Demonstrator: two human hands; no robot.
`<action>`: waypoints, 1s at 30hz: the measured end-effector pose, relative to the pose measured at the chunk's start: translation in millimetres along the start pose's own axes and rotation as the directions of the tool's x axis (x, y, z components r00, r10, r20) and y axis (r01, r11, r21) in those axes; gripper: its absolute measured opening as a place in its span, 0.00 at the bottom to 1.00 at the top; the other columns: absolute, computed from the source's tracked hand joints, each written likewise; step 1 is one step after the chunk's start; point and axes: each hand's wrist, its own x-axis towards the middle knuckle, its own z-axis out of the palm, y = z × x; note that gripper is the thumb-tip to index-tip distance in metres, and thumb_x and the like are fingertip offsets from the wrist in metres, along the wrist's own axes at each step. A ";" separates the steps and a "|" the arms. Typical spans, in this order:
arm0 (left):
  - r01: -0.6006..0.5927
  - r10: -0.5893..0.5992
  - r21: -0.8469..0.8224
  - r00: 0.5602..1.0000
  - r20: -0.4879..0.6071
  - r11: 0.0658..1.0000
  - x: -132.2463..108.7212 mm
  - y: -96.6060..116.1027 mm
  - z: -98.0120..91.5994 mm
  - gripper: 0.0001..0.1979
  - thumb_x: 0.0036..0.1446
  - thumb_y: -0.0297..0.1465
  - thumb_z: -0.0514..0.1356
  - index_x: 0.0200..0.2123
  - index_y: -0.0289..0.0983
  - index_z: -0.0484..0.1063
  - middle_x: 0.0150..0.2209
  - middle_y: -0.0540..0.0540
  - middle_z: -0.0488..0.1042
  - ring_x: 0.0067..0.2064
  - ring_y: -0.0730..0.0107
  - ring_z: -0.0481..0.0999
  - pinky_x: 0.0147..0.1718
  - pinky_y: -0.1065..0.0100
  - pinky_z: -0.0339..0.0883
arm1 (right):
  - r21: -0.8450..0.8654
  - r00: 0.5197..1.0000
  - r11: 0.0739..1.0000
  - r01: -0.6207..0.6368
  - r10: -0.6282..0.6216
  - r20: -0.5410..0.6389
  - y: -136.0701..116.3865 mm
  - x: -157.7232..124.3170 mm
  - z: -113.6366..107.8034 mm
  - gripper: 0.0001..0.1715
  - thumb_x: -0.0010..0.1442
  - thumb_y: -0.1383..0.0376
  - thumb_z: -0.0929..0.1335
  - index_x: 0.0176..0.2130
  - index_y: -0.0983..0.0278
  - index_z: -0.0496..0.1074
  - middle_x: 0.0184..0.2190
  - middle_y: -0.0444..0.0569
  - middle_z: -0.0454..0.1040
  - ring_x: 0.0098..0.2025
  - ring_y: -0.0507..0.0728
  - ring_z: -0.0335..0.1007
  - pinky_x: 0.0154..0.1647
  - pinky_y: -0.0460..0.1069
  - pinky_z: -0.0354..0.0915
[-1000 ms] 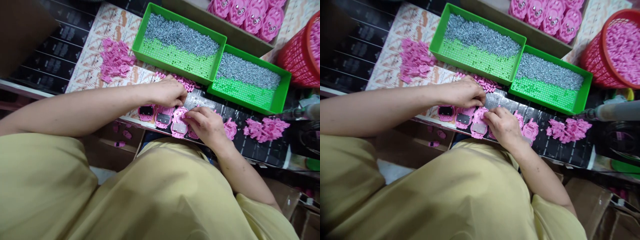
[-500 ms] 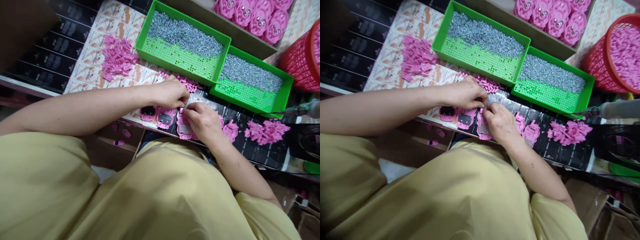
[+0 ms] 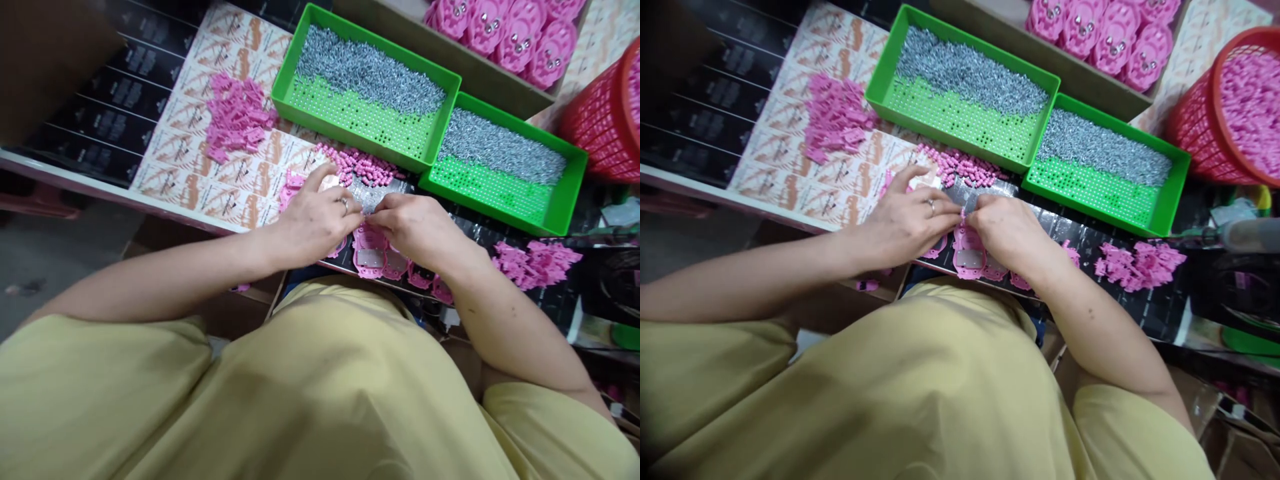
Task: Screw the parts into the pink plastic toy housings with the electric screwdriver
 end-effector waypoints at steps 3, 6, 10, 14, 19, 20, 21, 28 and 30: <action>-0.061 0.068 0.063 0.992 -0.110 0.996 -18.4 22.0 -0.4 0.14 0.68 0.35 0.52 0.43 0.34 0.75 0.45 0.44 0.79 0.48 0.62 0.75 0.60 0.45 0.58 | -0.108 0.997 0.994 0.016 -0.023 -0.071 -3.9 -6.9 9.1 0.15 0.66 0.68 0.62 0.43 0.64 0.77 0.39 0.52 0.75 0.39 0.58 0.67 0.31 0.51 0.51; -0.077 0.082 0.040 0.987 -0.142 0.996 -27.4 38.5 8.5 0.22 0.65 0.45 0.54 0.47 0.32 0.74 0.44 0.40 0.78 0.48 0.57 0.75 0.59 0.43 0.60 | -0.210 0.967 0.976 0.053 -0.102 -0.233 -6.4 -17.9 24.5 0.15 0.67 0.67 0.61 0.47 0.66 0.75 0.42 0.54 0.75 0.41 0.59 0.67 0.37 0.52 0.55; -0.078 0.084 0.048 0.987 -0.134 0.996 -29.4 41.6 18.9 0.20 0.65 0.42 0.54 0.49 0.32 0.74 0.44 0.42 0.78 0.48 0.58 0.75 0.61 0.43 0.58 | -0.223 0.914 0.969 0.104 -0.182 -0.363 -0.1 -21.4 37.9 0.15 0.66 0.67 0.63 0.50 0.67 0.73 0.45 0.54 0.75 0.43 0.59 0.65 0.40 0.52 0.56; -0.120 0.125 0.060 0.989 -0.078 0.991 -31.4 31.9 13.5 0.17 0.66 0.38 0.53 0.49 0.34 0.73 0.44 0.43 0.79 0.48 0.60 0.75 0.63 0.45 0.55 | -0.169 0.924 0.982 0.090 -0.145 -0.354 3.3 -10.6 35.5 0.15 0.67 0.68 0.61 0.46 0.65 0.75 0.41 0.52 0.75 0.41 0.58 0.64 0.40 0.52 0.57; -0.110 0.114 0.077 0.992 -0.056 0.991 -33.0 26.2 7.2 0.17 0.65 0.37 0.55 0.49 0.33 0.74 0.44 0.42 0.79 0.49 0.59 0.74 0.64 0.46 0.54 | -0.178 0.937 0.982 0.056 -0.113 -0.330 -6.0 -5.4 34.7 0.16 0.68 0.68 0.60 0.47 0.66 0.74 0.43 0.52 0.75 0.42 0.59 0.63 0.39 0.53 0.54; -0.108 0.113 0.071 0.992 -0.062 0.992 -32.8 26.3 7.4 0.17 0.64 0.37 0.55 0.49 0.32 0.74 0.44 0.42 0.79 0.50 0.58 0.74 0.63 0.46 0.55 | -0.202 0.929 0.978 0.047 -0.117 -0.352 -9.1 -7.1 36.6 0.17 0.68 0.68 0.59 0.48 0.66 0.73 0.43 0.52 0.75 0.42 0.59 0.63 0.40 0.54 0.53; -0.108 0.112 0.064 0.991 -0.067 0.992 -32.5 26.5 7.7 0.17 0.64 0.36 0.56 0.49 0.31 0.74 0.44 0.41 0.79 0.50 0.58 0.74 0.63 0.45 0.56 | -0.227 0.918 0.973 0.034 -0.120 -0.378 -12.1 -9.3 38.7 0.17 0.68 0.67 0.59 0.50 0.68 0.72 0.44 0.53 0.75 0.42 0.59 0.63 0.41 0.54 0.52; -0.113 0.113 0.016 0.993 -0.018 0.994 -29.9 23.7 4.9 0.18 0.63 0.38 0.56 0.49 0.31 0.74 0.47 0.38 0.78 0.53 0.53 0.73 0.60 0.42 0.58 | -0.274 0.905 0.962 -0.021 -0.098 -0.414 -20.1 -7.7 39.3 0.17 0.68 0.68 0.58 0.46 0.69 0.74 0.39 0.54 0.76 0.40 0.59 0.64 0.39 0.55 0.49; -0.107 0.106 0.009 0.994 0.012 0.994 -29.5 22.9 3.5 0.19 0.63 0.38 0.56 0.50 0.31 0.73 0.47 0.39 0.77 0.54 0.53 0.72 0.61 0.42 0.57 | -0.248 0.920 0.969 -0.006 -0.092 -0.381 -19.3 -3.8 34.1 0.17 0.68 0.68 0.58 0.45 0.67 0.75 0.39 0.53 0.78 0.40 0.59 0.66 0.41 0.55 0.52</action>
